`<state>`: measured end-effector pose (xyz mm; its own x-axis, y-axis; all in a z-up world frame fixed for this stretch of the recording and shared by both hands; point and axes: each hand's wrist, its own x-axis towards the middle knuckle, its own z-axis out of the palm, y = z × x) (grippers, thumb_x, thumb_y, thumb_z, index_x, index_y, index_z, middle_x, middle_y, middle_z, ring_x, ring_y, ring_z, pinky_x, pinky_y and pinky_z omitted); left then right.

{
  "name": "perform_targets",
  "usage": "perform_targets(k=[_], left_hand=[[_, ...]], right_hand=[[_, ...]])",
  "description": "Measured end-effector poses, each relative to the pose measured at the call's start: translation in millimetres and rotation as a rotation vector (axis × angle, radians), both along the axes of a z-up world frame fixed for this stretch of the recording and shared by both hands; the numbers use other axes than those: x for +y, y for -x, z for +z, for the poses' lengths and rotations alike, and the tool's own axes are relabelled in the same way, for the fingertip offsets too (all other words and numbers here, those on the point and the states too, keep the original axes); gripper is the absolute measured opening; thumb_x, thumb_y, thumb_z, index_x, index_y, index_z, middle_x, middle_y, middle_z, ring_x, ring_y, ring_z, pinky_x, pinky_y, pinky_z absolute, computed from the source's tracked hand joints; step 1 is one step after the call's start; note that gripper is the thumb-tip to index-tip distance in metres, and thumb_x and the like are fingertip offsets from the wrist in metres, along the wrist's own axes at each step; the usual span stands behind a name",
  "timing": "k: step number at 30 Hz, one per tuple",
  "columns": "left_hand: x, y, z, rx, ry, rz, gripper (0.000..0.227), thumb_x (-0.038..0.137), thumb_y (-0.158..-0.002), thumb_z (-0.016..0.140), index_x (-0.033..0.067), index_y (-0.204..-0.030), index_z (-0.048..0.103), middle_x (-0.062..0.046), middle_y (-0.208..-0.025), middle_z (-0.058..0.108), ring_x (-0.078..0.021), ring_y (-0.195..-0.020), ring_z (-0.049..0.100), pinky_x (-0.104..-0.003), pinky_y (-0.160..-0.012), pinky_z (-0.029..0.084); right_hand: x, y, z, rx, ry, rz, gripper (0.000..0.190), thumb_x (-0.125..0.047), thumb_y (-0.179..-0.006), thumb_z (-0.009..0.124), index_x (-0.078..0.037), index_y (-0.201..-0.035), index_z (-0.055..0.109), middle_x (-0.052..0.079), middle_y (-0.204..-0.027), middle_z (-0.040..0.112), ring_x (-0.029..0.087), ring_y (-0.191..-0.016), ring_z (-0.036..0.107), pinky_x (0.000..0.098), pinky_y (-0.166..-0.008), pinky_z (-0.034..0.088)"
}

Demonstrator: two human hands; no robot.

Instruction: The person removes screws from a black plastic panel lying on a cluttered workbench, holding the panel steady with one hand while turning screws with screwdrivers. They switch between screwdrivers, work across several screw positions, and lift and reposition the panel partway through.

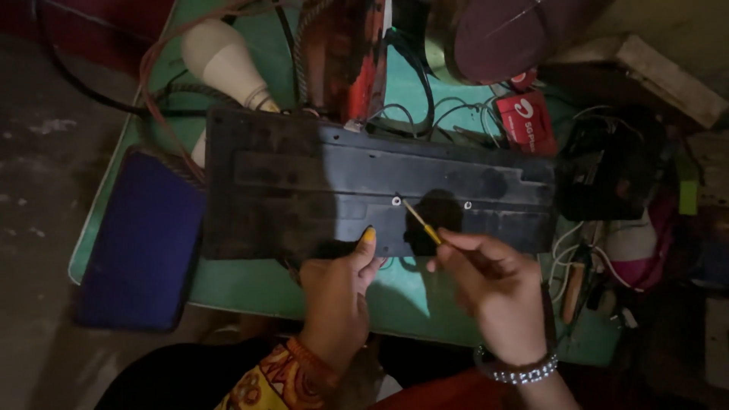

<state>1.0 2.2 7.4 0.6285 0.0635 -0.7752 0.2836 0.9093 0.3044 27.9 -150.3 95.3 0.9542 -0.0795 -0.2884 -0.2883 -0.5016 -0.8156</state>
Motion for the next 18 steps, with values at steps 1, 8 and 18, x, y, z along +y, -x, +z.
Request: perform_targets(k=[1, 8, 18], left_hand=[[1, -1, 3, -0.002, -0.003, 0.003, 0.025, 0.006, -0.090, 0.073, -0.0177, -0.084, 0.070, -0.020, -0.095, 0.071, -0.0264, -0.089, 0.069, -0.040, -0.100, 0.059], [0, -2, 4, 0.052, 0.005, 0.016, 0.021, 0.003, -0.088, 0.072, -0.0163, -0.082, 0.070, -0.019, -0.096, 0.069, -0.0254, -0.090, 0.068, -0.040, -0.097, 0.059], [11, -3, 23, 0.119, 0.057, -0.077, 0.033, 0.015, -0.088, 0.074, -0.0172, -0.094, 0.069, -0.019, -0.106, 0.072, -0.0238, -0.104, 0.072, -0.035, -0.101, 0.051]], right_hand=[[1, -1, -1, -0.002, -0.003, 0.003, 0.023, -0.005, -0.090, 0.070, 0.001, -0.111, 0.077, 0.007, -0.078, 0.079, 0.003, -0.043, 0.049, 0.0217, -0.038, 0.035], [8, -3, -1, -0.040, 0.030, 0.053, 0.024, -0.004, -0.089, 0.070, 0.003, -0.111, 0.077, 0.008, -0.076, 0.078, 0.002, -0.045, 0.050, 0.0210, -0.039, 0.035], [16, -54, 42, 0.021, 0.342, 0.561, 0.023, -0.012, -0.086, 0.071, 0.000, -0.104, 0.079, 0.007, -0.071, 0.081, 0.007, -0.052, 0.072, 0.0235, -0.044, 0.053]])
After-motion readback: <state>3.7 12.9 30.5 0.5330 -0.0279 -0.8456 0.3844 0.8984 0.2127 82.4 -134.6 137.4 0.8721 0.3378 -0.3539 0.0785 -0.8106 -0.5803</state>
